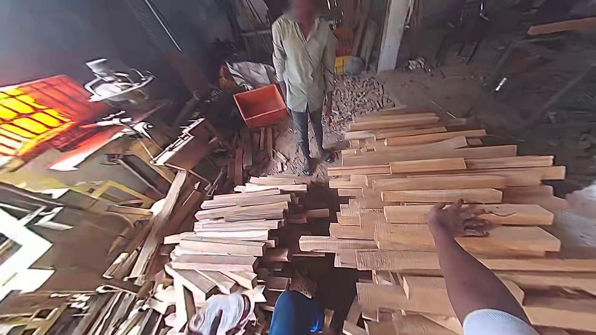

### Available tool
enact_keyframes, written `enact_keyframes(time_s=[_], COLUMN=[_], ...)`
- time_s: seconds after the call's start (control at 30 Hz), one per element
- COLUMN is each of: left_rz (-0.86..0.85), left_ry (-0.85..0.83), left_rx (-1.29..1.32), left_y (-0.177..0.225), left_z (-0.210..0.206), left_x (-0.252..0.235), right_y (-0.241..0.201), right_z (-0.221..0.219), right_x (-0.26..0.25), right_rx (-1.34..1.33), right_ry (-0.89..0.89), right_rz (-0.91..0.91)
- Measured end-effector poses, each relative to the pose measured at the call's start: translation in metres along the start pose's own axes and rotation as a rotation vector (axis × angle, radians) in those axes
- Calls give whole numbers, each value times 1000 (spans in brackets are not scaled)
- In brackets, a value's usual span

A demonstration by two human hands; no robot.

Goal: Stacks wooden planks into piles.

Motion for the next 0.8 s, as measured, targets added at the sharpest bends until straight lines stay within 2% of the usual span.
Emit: enact_keyframes(time_s=[0.13, 0.23, 0.3, 0.47, 0.63, 0.8], left_rz=[-53, -115, -133, -191, -464, -473], left_ry=[-15, -95, -180, -360, -423, -420], left_rx=[91, 113, 138, 116, 15, 34], left_y=[84, 149, 181, 231, 275, 334], left_z=[-18, -34, -49, -123, -217, -276], left_x=[-25, -41, -51, -94, -141, -189], right_y=[-1, -5, -3, -6, -8, -1], right_z=[5, 5, 2, 1, 1, -4], right_x=[-1, -3, -1, -1, -2, -4], right_rx=[-15, -143, -201, -251, -199, -181], right_ry=[-43, -57, 8, 206, 220, 215], right_rz=[-32, -117, -116, -27, -9, 7])
Point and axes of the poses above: each hand's wrist, its own x-axis away from the middle knuckle, its own z-axis out of the back of the hand, y = z × x, the point moved 7 cm from there along -x, towards the middle knuckle, and after that the axes turned 14 degrees about -x, right-handed, at the moved point
